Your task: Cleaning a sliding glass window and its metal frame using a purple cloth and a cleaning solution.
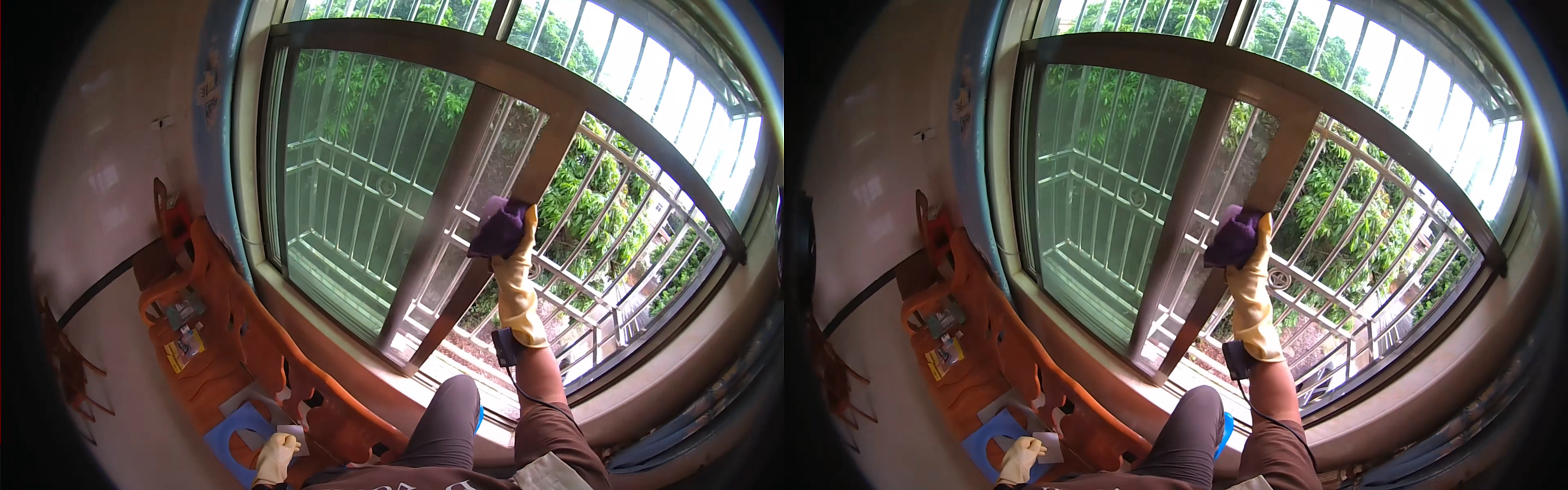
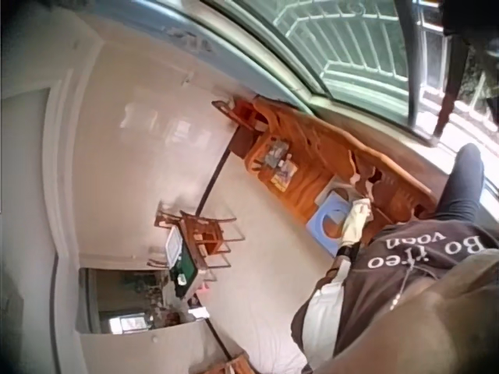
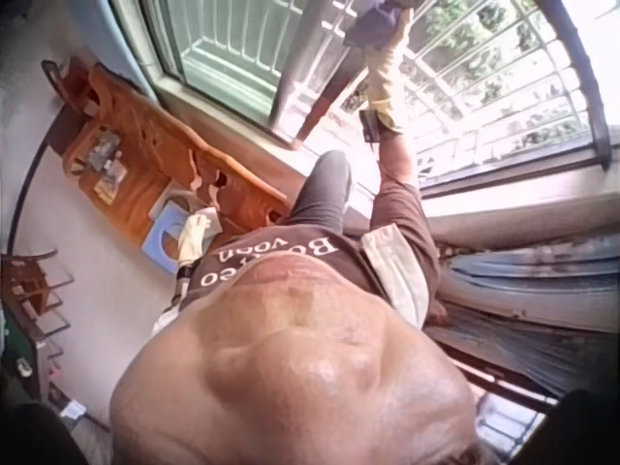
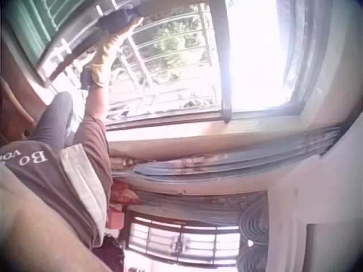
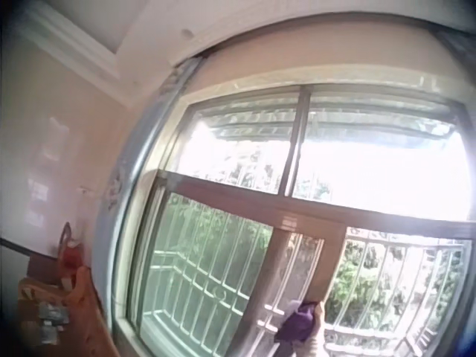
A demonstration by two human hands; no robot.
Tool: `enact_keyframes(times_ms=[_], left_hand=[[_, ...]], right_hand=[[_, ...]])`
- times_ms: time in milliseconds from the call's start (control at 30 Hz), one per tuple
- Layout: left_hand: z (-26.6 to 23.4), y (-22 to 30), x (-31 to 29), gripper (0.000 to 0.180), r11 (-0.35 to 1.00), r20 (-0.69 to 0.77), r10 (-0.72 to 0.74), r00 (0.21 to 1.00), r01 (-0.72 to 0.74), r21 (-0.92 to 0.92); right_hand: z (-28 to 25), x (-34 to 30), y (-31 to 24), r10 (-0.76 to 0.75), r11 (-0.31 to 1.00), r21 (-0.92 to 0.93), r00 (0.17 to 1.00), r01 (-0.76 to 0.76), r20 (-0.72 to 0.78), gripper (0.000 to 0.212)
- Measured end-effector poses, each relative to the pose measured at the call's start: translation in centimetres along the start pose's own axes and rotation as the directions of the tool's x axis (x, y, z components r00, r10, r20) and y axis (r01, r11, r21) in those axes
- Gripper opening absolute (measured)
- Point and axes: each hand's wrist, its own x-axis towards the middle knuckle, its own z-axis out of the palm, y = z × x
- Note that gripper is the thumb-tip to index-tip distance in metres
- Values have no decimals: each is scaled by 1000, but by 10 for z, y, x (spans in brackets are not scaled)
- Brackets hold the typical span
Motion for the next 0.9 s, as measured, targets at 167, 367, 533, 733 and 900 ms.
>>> enact_keyframes(times_ms=[167, 367, 533, 733, 900], left_hand=[[0, 30, 21, 40, 978, 76, 37, 996, -52, 204], [16, 90, 59, 39, 934, 135, 129, 982, -167, 315], [35, 117, 74, 38, 954, 125, 196, 973, -219, 205], [49, 111, 41, 39, 980, 175, 166, 970, -182, 77], [46, 94, 9, 37, 998, 96, 67, 993, -68, 10]], right_hand=[[-128, 5, -67, 586, 700, 598, 792, -390, -170, 81], [-135, 54, -184, -495, 620, -706, 869, 342, -14, 74], [-85, 107, -211, -224, -332, -893, 894, 304, 388, 86], [-27, 137, -170, -90, -425, -850, 920, 310, 381, 99], [74, 171, -85, 40, -224, -641, 664, 734, 746, 77]])
